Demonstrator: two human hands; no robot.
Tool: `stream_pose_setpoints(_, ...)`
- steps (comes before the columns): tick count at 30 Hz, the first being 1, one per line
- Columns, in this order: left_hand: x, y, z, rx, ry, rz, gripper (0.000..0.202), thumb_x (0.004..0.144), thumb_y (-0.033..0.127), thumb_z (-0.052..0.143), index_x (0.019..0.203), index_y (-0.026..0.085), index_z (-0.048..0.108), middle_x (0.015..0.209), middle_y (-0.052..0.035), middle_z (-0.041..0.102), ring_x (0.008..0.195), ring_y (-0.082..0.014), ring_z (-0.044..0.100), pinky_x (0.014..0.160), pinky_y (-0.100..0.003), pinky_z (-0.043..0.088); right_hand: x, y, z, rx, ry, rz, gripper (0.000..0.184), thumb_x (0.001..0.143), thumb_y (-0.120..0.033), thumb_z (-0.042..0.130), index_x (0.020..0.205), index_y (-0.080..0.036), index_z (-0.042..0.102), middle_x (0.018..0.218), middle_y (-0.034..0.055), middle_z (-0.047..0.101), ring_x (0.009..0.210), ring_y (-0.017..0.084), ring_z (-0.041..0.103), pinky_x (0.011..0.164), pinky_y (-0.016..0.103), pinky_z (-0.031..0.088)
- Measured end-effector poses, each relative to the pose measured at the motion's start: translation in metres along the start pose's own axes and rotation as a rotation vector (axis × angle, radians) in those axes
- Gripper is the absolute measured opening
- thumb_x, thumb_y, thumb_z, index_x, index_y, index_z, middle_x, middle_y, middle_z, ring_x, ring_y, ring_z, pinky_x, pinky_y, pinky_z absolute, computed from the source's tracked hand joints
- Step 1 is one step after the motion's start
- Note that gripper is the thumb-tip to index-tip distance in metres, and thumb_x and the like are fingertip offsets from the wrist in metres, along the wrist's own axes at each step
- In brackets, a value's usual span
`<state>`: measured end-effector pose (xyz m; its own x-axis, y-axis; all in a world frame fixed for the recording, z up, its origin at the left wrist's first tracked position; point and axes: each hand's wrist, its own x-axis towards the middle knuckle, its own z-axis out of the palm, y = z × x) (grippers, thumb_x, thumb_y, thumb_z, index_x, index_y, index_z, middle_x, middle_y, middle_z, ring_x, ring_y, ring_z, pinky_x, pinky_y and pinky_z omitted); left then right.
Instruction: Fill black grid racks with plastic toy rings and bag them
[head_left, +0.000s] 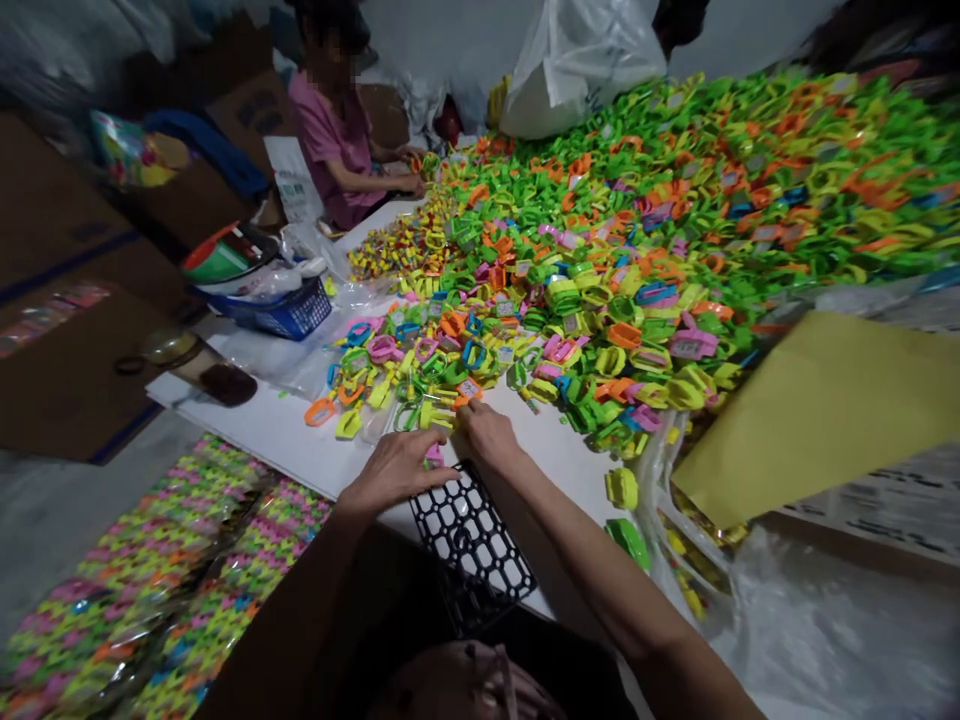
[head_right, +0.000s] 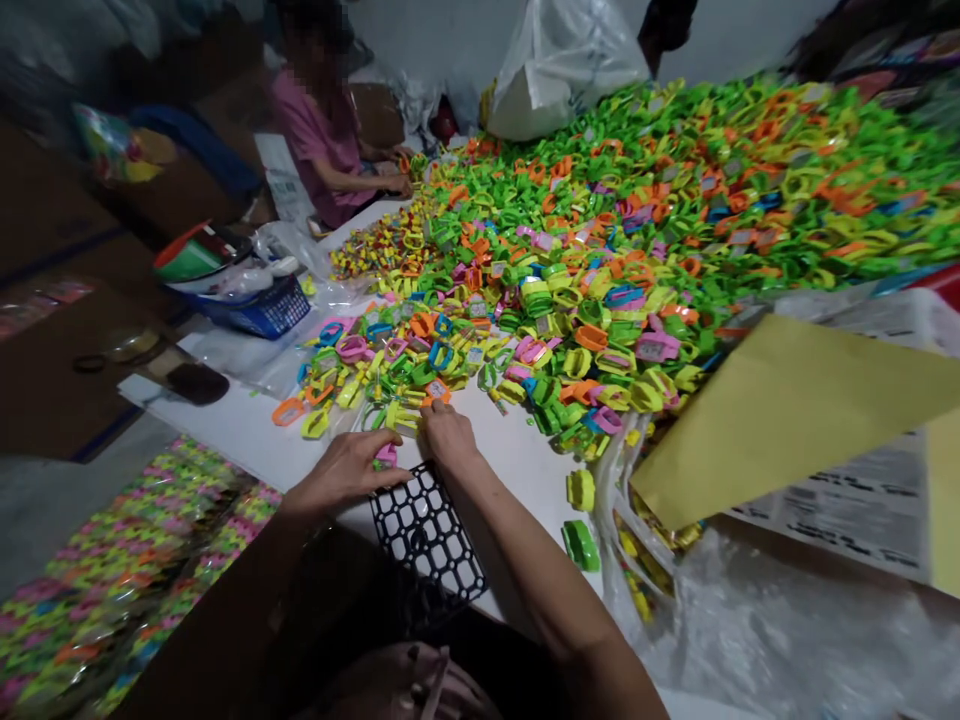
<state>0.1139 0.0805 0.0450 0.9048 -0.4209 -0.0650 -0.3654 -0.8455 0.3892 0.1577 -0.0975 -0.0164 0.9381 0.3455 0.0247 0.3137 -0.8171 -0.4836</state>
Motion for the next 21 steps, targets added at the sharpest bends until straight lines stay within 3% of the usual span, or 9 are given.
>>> stream_pose_setpoints(4,0.002,-0.002,-0.003,-0.019,-0.036,0.038,0.035,0.079,0.044,0.066,0.105,0.021,0.063,0.096,-0.0038,0.070,0.090,-0.0230,0.066,0.079,-0.030,0.047,-0.011,0.002,0.000,0.029,0.002,0.078,0.011,0.090,-0.023,0.050,0.089,-0.016,0.059,0.092,0.0115,0.066,0.082,0.021,0.061,0.065,0.027,0.042)
stream_pose_setpoints(7,0.004,-0.002,0.001,-0.044,-0.051,0.093,0.035,0.082,0.042,0.064,0.108,0.020,0.062,0.106,-0.0058,0.069,0.096,-0.0237,0.065,0.083,-0.032,0.047,-0.041,0.006,0.006,0.376,0.096,0.141,0.023,0.090,-0.038,0.047,0.089,-0.017,0.058,0.076,0.0039,0.064,0.066,0.017,0.057,0.058,0.025,0.041)
stream_pose_setpoints(9,0.005,-0.001,0.002,-0.051,-0.078,0.097,0.036,0.082,0.043,0.064,0.109,0.020,0.062,0.108,-0.0068,0.069,0.097,-0.0244,0.065,0.084,-0.033,0.047,-0.058,0.004,0.015,0.661,0.141,0.160,0.025,0.086,-0.039,0.049,0.089,-0.016,0.059,0.074,0.0022,0.065,0.064,0.016,0.057,0.058,0.024,0.042)
stream_pose_setpoints(11,0.006,0.000,0.002,-0.058,-0.104,0.086,0.039,0.082,0.044,0.064,0.112,0.020,0.062,0.109,-0.0073,0.069,0.098,-0.0244,0.065,0.085,-0.033,0.047,-0.067,-0.001,0.028,0.793,0.129,0.170,0.022,0.082,-0.036,0.051,0.085,-0.016,0.060,0.075,0.0029,0.066,0.066,0.017,0.059,0.059,0.025,0.044)
stream_pose_setpoints(16,0.004,0.003,-0.003,-0.057,-0.124,0.071,0.053,0.082,0.043,0.064,0.129,0.020,0.054,0.125,-0.0090,0.064,0.111,-0.0266,0.061,0.092,-0.035,0.046,-0.064,-0.007,0.043,0.746,0.153,0.090,0.013,0.081,-0.025,0.053,0.084,-0.018,0.063,0.082,0.0040,0.069,0.075,0.019,0.063,0.070,0.029,0.048)
stream_pose_setpoints(21,0.004,0.004,0.001,-0.052,-0.137,0.062,0.065,0.081,0.046,0.065,0.139,0.020,0.046,0.127,-0.0111,0.063,0.112,-0.0286,0.062,0.093,-0.036,0.047,-0.064,-0.005,0.048,0.444,0.157,-0.033,0.012,0.084,-0.020,0.048,0.092,-0.018,0.057,0.083,0.0059,0.065,0.073,0.019,0.061,0.068,0.028,0.047)
